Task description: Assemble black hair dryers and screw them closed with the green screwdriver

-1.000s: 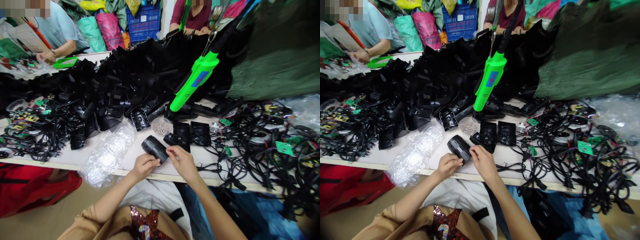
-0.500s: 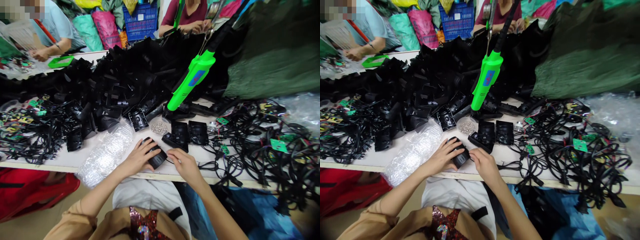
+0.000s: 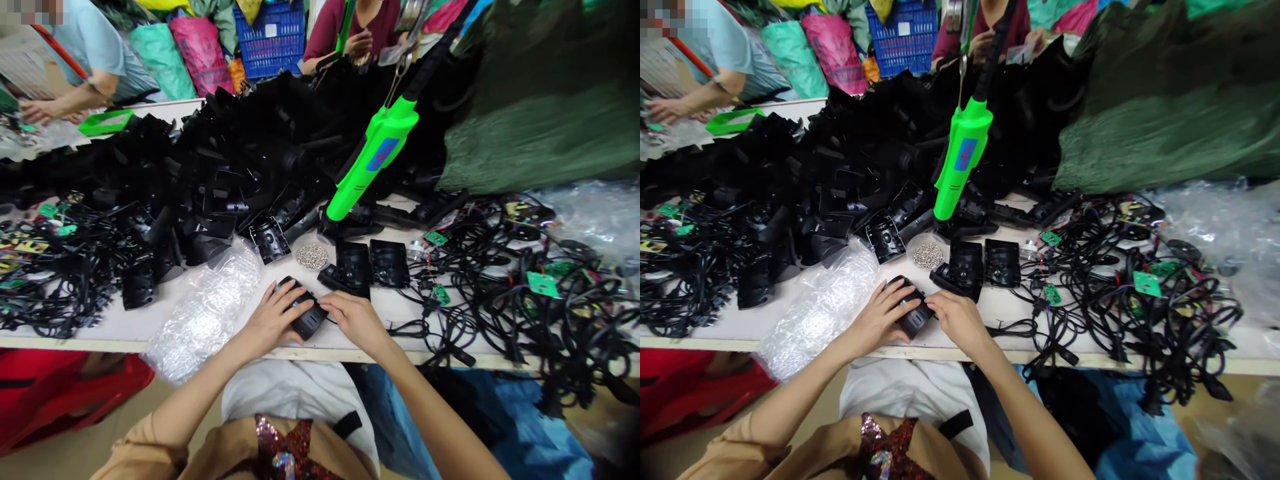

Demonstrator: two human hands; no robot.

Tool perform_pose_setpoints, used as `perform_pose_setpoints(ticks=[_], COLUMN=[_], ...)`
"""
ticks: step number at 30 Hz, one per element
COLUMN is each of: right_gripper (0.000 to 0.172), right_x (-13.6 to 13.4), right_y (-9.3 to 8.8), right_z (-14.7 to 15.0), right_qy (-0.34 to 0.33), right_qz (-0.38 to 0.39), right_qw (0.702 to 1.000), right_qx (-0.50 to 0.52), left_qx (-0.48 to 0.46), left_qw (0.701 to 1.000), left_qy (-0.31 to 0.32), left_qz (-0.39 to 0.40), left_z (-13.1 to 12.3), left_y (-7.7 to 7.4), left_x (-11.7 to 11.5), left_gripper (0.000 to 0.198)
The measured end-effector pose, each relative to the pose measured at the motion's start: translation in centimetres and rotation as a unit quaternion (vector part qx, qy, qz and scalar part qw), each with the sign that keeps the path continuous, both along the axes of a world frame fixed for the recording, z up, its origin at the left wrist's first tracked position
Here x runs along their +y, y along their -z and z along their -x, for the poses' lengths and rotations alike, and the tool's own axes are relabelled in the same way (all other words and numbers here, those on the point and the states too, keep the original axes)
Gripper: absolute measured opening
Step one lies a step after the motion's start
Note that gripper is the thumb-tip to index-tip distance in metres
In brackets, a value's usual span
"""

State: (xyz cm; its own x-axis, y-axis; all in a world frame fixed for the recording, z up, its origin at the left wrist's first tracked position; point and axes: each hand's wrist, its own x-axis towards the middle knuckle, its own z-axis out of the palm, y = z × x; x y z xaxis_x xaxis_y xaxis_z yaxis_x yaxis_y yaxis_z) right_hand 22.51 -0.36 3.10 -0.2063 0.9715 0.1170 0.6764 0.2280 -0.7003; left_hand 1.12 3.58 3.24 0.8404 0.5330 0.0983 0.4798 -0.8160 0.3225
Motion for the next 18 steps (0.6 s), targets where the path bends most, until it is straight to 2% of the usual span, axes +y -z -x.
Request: perform_pose_setpoints(ticks=[6,13,16,18], right_gripper=[0.027,0.030,0.035,0.034], right_x=[0.0,-1.7,-2.5,-2.5], right_y=[0.9,2.3,2.2,1.3], right_z=[0.0,0.2,0.3,0.1], right_qy=[0.022,0.026,0.022,0.023], right_qz=[0.011,0.034,0.060,0.058], right_qw=[0.999,0.989,0.991,0.992], right_qx=[0.048,0.139,0.121,0.110], left_qx=[0.004,0.026,0.028,0.029], left_qw=[1.000,1.000,0.999,0.999], left_qy=[-0.002,-0.009,-0.017,-0.023], left_qz=[0.005,-0.007,-0.009,-0.008], left_z=[-0.1,-0.2,-0.3,-0.3], left_y=[0.0,0.0,0.0,0.0], left_x=[0.0,-0.1,-0.2,-0.4], left_gripper=[0.074,0.072,0.072,0.071])
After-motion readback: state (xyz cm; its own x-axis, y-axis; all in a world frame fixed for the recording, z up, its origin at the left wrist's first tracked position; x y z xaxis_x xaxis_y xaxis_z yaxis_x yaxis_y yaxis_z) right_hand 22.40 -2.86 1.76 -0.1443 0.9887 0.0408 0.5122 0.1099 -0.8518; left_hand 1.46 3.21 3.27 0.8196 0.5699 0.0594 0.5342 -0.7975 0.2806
